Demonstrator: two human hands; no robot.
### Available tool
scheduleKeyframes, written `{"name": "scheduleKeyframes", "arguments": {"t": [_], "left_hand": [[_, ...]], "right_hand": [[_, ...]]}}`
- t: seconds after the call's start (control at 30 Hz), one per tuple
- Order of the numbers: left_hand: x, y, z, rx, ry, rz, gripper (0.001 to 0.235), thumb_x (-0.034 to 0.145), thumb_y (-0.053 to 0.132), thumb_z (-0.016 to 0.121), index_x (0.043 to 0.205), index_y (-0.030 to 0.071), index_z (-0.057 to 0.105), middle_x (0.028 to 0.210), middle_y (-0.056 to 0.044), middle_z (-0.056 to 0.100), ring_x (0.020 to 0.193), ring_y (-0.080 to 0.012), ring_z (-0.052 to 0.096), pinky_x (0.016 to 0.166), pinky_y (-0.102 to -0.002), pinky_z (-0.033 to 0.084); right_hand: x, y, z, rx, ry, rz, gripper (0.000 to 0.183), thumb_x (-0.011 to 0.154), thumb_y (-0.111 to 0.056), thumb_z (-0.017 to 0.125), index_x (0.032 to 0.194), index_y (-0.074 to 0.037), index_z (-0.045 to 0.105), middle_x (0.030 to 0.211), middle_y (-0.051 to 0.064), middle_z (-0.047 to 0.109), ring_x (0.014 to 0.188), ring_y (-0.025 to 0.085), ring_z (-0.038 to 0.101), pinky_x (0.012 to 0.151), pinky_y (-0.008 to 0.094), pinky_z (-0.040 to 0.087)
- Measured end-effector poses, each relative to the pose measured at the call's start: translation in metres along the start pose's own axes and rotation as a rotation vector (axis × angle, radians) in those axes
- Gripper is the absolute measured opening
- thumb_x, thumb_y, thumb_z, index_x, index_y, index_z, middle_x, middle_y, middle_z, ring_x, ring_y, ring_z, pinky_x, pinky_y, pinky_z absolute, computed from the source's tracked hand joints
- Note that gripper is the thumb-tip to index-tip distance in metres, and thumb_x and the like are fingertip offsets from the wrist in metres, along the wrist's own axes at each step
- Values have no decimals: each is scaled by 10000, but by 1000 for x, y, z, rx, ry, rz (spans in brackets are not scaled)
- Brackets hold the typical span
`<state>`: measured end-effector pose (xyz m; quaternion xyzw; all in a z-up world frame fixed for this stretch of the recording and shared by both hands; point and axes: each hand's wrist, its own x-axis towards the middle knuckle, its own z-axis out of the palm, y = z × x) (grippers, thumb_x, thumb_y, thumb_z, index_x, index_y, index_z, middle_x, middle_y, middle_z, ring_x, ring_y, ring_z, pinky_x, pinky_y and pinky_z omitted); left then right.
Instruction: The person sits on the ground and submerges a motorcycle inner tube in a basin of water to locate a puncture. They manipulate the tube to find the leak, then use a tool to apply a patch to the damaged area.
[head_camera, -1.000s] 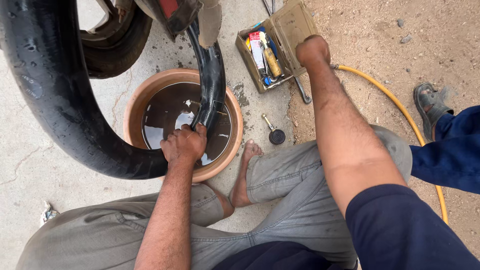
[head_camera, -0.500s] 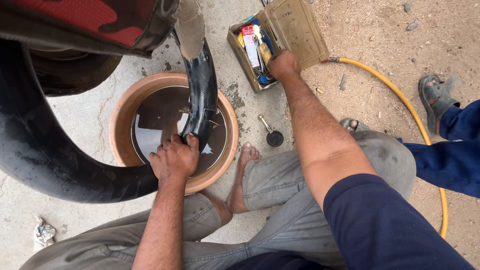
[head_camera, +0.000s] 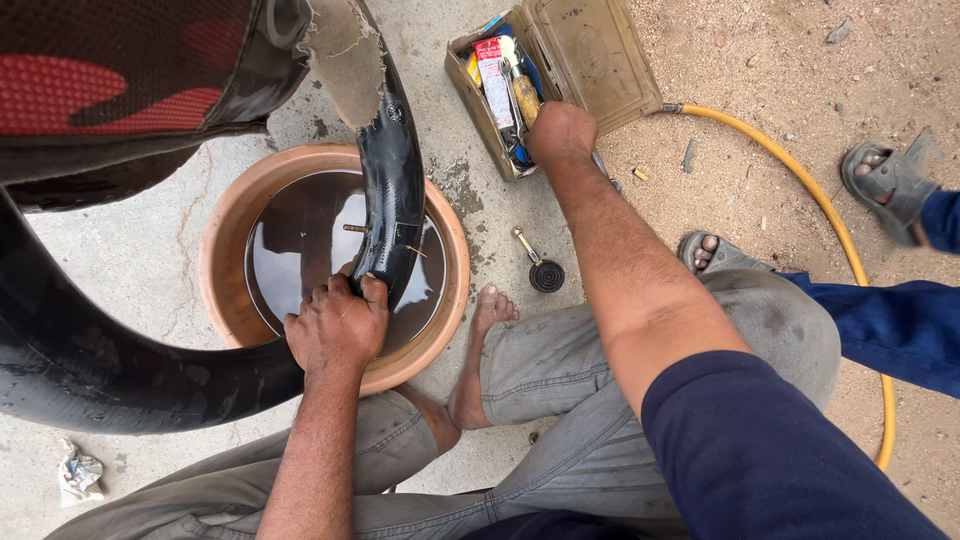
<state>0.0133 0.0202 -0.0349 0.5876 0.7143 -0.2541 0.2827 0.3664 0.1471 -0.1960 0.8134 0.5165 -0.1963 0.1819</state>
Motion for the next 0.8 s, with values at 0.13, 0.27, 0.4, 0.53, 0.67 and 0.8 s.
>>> {"name": "scheduleKeyframes", "arguments": {"t": [0.13,0.27,0.4,0.53,0.67,0.8], "left_hand": [[0,-1,1,4,28,-2,674,1009,549,291,1278,57,666,1166,-205,714,1156,-332,669,994,-519,456],[1,-1,3,-5,22,-3,676,1004,547,294,1285,56,664,1181,-207,709,1160,-334,669,996,-516,456],[4,-2,4,-7,25,4,682,1002,549,292,1293,51,655,1185,-213,704,1171,-338,658,1002,-522,444],[4,-2,6,-19,39,9,673,998,547,305,1259,47,671,1182,-218,700,1174,-342,653,1003,-520,436],[1,-2,5,-23,46,10,663,1003,543,310,1249,50,679,1161,-210,717,1159,-340,670,998,-520,448],[0,-2,4,-18,54,13,662,1008,548,305,1228,53,687,1154,-206,720,1160,-341,670,991,-525,453]], "right_hand": [[-7,3,-20,197,-35,81,407,783,-368,880,1060,-93,766,1090,114,737,996,246,703,881,398,577],[-16,18,-77,671,-213,166,364,810,-296,873,1033,-21,784,985,138,777,853,229,753,901,364,584],[-8,41,-110,696,-157,83,335,797,-236,873,1037,-27,769,872,87,754,683,161,670,672,325,557],[-7,59,-114,912,-162,113,286,808,-195,874,1018,-20,790,757,78,709,539,104,554,497,274,459],[-8,66,-108,1020,-121,157,234,832,-137,855,1000,4,773,728,73,699,506,83,580,464,260,474],[-14,54,-100,968,-174,186,225,824,-146,847,989,-13,772,748,63,731,503,81,590,466,250,504]]}}
